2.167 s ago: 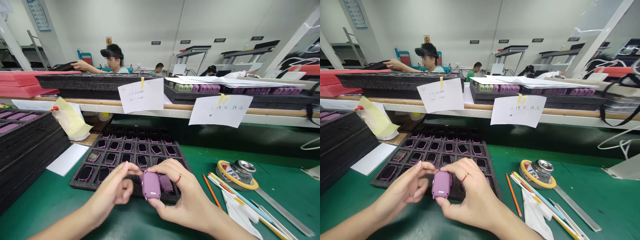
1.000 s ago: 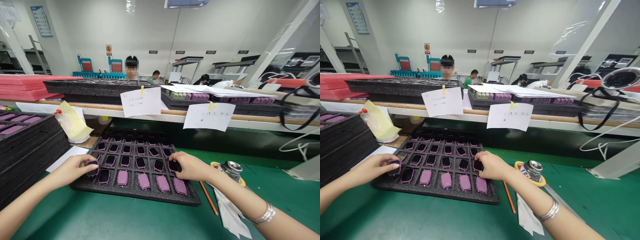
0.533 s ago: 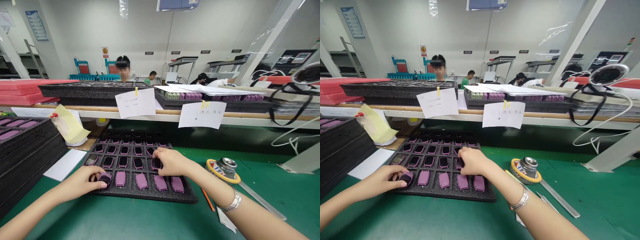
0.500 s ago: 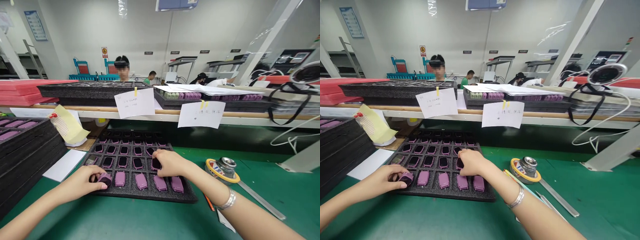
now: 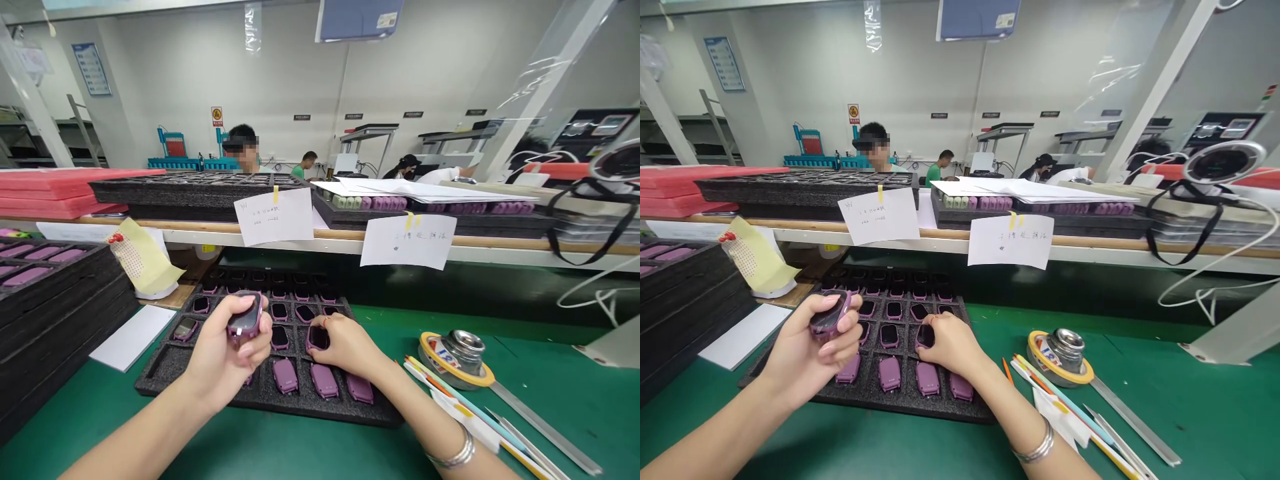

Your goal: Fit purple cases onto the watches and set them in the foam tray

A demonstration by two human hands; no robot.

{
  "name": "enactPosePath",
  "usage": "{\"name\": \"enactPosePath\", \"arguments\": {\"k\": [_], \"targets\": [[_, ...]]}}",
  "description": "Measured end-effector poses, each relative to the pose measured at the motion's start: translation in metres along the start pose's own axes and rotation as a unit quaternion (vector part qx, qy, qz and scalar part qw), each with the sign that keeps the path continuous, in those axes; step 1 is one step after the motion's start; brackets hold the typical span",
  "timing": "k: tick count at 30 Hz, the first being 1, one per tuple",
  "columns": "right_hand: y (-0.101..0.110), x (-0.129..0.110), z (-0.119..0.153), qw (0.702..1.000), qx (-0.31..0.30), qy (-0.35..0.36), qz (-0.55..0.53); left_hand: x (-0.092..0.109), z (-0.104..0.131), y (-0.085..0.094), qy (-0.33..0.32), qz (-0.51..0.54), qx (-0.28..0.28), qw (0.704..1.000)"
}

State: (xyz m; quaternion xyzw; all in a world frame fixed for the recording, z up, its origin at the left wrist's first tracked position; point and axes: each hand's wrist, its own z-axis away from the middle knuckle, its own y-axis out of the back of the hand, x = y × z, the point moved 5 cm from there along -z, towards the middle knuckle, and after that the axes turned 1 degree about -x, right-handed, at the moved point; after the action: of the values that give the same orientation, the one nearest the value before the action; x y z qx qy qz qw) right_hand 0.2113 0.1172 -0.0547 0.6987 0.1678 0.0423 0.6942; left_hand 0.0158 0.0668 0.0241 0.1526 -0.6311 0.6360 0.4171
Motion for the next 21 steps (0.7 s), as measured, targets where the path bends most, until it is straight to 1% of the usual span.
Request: {"name": "enactPosePath", "arguments": {"k": [1,3,6,9,11,14,16,18,19,21], "targets": [[0.002,0.001,0.001,1.000,0.014,-0.001,-0.010,-0.002,-0.004,-0.001,0.005,0.010,0.009,1.000],[0.009,-0.001,0.004,0.998,0.045,-0.002,-0.033,-0.010,-0.012,0.001,0.020,0.014,0.031,0.999],[0.029,-0.010,0.011,0.990,0.113,0.010,-0.087,-0.031,-0.021,0.014,0.058,0.010,0.074,0.996],[0.046,-0.025,0.024,0.967,0.189,0.048,-0.164,-0.050,-0.024,0.024,0.086,0.006,0.101,0.991],[0.052,-0.036,0.034,0.949,0.220,0.089,-0.210,-0.056,-0.023,0.024,0.092,0.007,0.098,0.991],[0.051,-0.050,0.043,0.931,0.221,0.147,-0.251,-0.061,-0.018,0.018,0.112,0.002,0.069,0.991],[0.049,-0.055,0.046,0.925,0.198,0.172,-0.274,-0.063,-0.013,0.012,0.125,-0.012,0.027,0.992],[0.047,-0.059,0.048,0.919,0.169,0.187,-0.302,-0.065,-0.009,0.008,0.124,-0.038,-0.018,0.991],[0.046,-0.061,0.049,0.916,0.158,0.194,-0.313,-0.065,-0.007,0.007,0.119,-0.052,-0.032,0.991],[0.044,-0.065,0.052,0.911,0.147,0.208,-0.323,-0.066,-0.003,0.007,0.112,-0.067,-0.036,0.991]]}}
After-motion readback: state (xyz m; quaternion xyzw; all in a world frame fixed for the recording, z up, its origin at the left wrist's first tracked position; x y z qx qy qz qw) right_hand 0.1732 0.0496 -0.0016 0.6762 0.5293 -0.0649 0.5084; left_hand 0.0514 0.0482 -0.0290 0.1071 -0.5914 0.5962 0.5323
